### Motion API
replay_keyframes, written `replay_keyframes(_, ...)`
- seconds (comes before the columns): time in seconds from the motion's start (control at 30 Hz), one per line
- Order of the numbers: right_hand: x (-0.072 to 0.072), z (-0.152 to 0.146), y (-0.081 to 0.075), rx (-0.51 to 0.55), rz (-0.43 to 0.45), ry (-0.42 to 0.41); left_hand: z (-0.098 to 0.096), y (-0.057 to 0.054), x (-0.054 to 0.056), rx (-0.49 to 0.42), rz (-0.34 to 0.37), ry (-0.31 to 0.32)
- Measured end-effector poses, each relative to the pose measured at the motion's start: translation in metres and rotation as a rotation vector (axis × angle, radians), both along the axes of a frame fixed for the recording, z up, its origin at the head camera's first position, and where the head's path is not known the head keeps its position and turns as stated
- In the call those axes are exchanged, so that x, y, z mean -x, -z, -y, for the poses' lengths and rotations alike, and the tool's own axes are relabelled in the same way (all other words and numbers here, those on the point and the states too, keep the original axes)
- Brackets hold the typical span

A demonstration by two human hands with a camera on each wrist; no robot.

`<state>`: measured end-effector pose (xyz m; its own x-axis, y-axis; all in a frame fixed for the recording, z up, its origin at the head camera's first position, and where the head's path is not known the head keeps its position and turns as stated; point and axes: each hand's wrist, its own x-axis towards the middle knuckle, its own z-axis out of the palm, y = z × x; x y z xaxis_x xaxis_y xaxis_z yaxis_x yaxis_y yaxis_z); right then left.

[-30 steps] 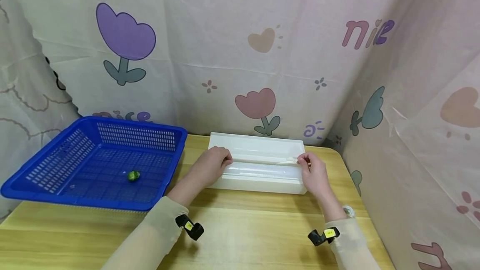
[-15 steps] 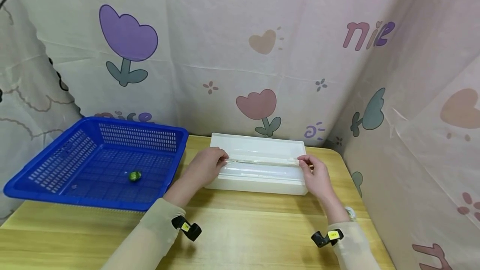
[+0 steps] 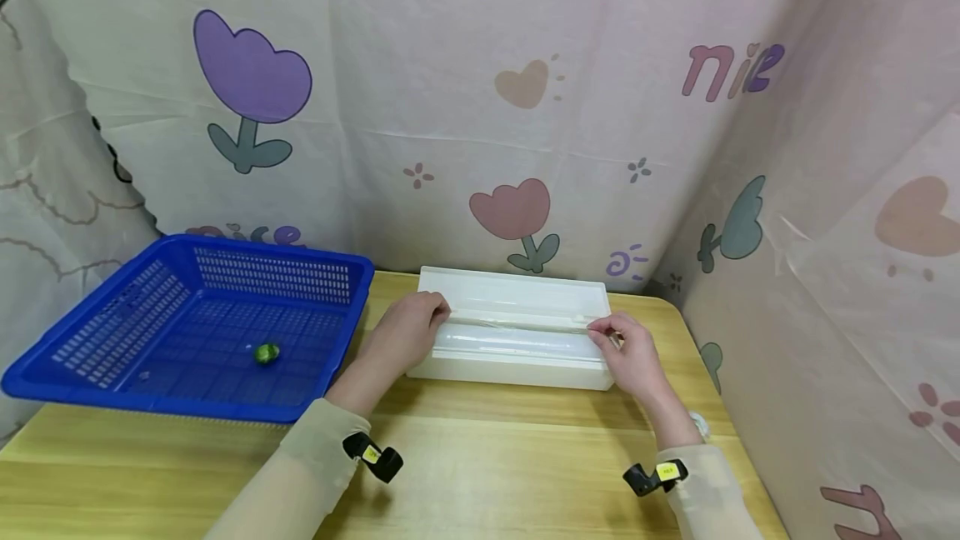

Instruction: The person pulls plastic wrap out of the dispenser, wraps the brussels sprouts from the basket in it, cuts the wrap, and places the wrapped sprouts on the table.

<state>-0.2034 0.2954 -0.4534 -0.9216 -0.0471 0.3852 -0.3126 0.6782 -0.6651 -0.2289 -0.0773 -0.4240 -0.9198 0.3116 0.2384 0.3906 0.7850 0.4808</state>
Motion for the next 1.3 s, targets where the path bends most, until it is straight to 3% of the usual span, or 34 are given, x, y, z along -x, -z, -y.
replay_keyframes(0.2, 0.003, 0.002, 0.001, -0.013, -0.101, -0.008, 0.004, -0.001, 0.000, -0.070, 0.025, -0.051)
replay_keyframes(0.37, 0.004, 0.006, -0.002, 0.008, -0.054, 0.040, 0.006, -0.002, 0.000, -0.123, -0.014, -0.080)
replay_keyframes(0.57, 0.004, 0.006, -0.009, 0.023, -0.024, 0.104, 0.005, -0.008, 0.000, -0.166, -0.009, -0.117)
replay_keyframes(0.8, 0.001, 0.001, -0.021, 0.048, -0.044, 0.096, 0.007, -0.026, 0.002, -0.142, -0.025, -0.048)
replay_keyframes(1.03, 0.002, -0.001, -0.034, 0.056, -0.055, 0.063, 0.015, -0.048, 0.005, -0.143, 0.070, -0.010)
replay_keyframes(1.17, 0.004, -0.003, -0.043, 0.081, -0.085, 0.036, 0.022, -0.058, 0.010, -0.186, 0.124, 0.033)
replay_keyframes(1.3, 0.004, -0.005, -0.053, 0.120, -0.056, 0.015, 0.027, -0.066, 0.015, -0.234, 0.148, 0.069)
